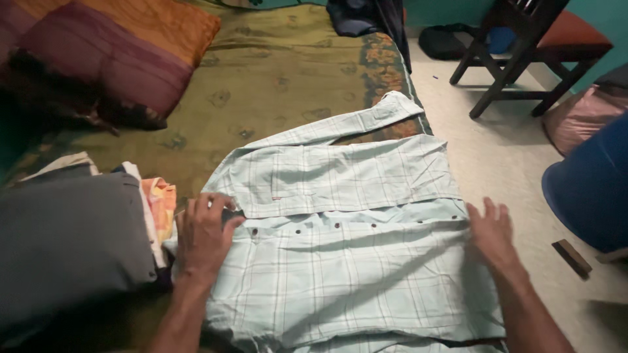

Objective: The person unfolds a button-down shirt on a bed, smooths it out, and then buttons several buttons on the front of the shirt.

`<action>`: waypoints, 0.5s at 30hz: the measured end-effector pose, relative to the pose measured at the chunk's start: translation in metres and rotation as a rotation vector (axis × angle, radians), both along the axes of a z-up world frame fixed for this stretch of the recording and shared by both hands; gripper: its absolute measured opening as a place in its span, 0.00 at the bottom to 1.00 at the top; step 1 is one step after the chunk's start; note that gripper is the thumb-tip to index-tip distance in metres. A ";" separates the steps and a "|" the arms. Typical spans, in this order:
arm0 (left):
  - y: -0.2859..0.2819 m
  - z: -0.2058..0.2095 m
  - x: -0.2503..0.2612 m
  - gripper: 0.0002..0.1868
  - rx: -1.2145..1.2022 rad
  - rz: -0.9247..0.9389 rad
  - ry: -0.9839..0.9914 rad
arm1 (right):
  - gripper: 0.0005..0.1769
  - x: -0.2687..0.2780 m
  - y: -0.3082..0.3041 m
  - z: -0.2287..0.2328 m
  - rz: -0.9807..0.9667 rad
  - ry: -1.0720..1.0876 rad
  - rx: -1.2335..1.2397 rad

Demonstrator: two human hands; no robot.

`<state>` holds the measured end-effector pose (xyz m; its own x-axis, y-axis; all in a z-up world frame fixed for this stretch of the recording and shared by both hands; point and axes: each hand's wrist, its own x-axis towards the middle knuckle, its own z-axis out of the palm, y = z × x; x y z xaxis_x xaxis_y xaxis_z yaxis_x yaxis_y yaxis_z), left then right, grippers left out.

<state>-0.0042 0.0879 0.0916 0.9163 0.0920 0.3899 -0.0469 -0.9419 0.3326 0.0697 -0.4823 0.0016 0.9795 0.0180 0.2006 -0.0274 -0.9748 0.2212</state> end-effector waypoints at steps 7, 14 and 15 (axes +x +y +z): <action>0.006 -0.023 0.028 0.19 0.206 -0.223 -0.047 | 0.26 -0.018 0.212 0.048 0.482 0.305 1.092; 0.016 -0.027 0.021 0.06 -0.019 -0.070 0.114 | 0.10 -0.035 0.391 0.031 0.701 0.213 1.176; 0.013 -0.029 0.020 0.06 -0.029 -0.087 0.097 | 0.10 -0.036 0.400 0.024 0.666 0.194 1.183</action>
